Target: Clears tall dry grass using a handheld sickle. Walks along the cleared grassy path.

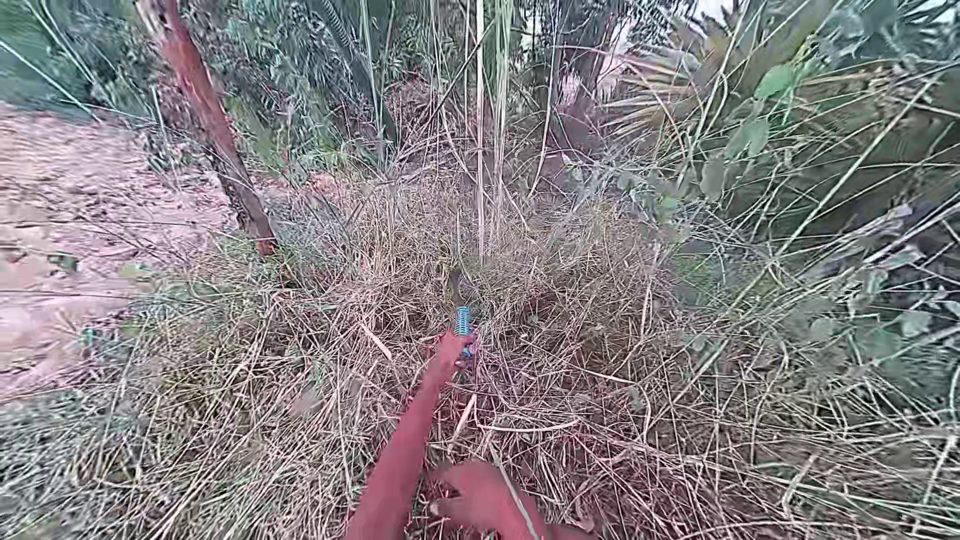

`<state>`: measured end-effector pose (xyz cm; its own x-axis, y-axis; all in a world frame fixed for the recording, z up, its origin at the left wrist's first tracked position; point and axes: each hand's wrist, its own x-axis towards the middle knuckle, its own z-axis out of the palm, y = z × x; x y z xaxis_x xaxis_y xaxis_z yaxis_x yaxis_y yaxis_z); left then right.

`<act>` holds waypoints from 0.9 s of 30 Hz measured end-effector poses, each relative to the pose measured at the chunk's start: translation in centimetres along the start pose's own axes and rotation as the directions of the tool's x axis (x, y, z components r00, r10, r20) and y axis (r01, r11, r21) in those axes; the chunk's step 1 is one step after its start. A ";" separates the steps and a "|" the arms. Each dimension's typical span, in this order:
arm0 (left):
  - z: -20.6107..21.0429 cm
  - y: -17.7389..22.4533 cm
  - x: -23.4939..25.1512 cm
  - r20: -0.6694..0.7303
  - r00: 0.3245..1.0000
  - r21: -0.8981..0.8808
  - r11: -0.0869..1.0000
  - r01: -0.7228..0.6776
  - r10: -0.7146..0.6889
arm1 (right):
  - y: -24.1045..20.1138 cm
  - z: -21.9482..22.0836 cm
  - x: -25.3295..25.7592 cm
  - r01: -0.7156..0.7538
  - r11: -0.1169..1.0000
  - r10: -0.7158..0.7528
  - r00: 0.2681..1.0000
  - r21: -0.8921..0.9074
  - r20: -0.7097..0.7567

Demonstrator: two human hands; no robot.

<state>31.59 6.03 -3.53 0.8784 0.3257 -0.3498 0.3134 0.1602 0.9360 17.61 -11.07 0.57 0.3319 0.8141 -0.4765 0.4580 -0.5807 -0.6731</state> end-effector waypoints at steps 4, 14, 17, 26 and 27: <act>1.5 -2.5 -3.3 -0.067 0.992 0.188 0.978 -0.090 0.104 | -0.8 0.0 -1.8 -0.066 0.996 0.065 0.997 -0.051 -0.032; 2.6 -5.3 -4.1 -0.131 0.984 0.393 0.917 -0.064 0.125 | -5.7 -6.6 -11.8 0.131 0.977 -0.208 0.456 -0.166 -0.865; 3.3 -5.6 -3.5 -0.154 0.985 0.418 0.909 -0.009 0.080 | -3.5 -14.0 -4.2 0.047 0.998 0.011 0.381 0.032 -0.925; 4.3 -3.9 -4.7 -0.196 0.977 0.576 0.816 0.042 0.088 | -1.8 -33.6 13.4 0.253 0.927 0.192 0.319 0.278 -0.928; 4.4 -3.7 -4.5 -0.184 0.978 0.612 0.790 0.033 0.102 | -1.4 -34.4 14.3 0.228 0.934 0.191 0.330 0.275 -0.924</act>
<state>28.08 -0.09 -5.23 0.8241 0.5063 -0.2541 0.4977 -0.4330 0.7516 50.09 1.22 14.21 0.9595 0.1531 0.2367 0.2769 -0.3554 -0.8928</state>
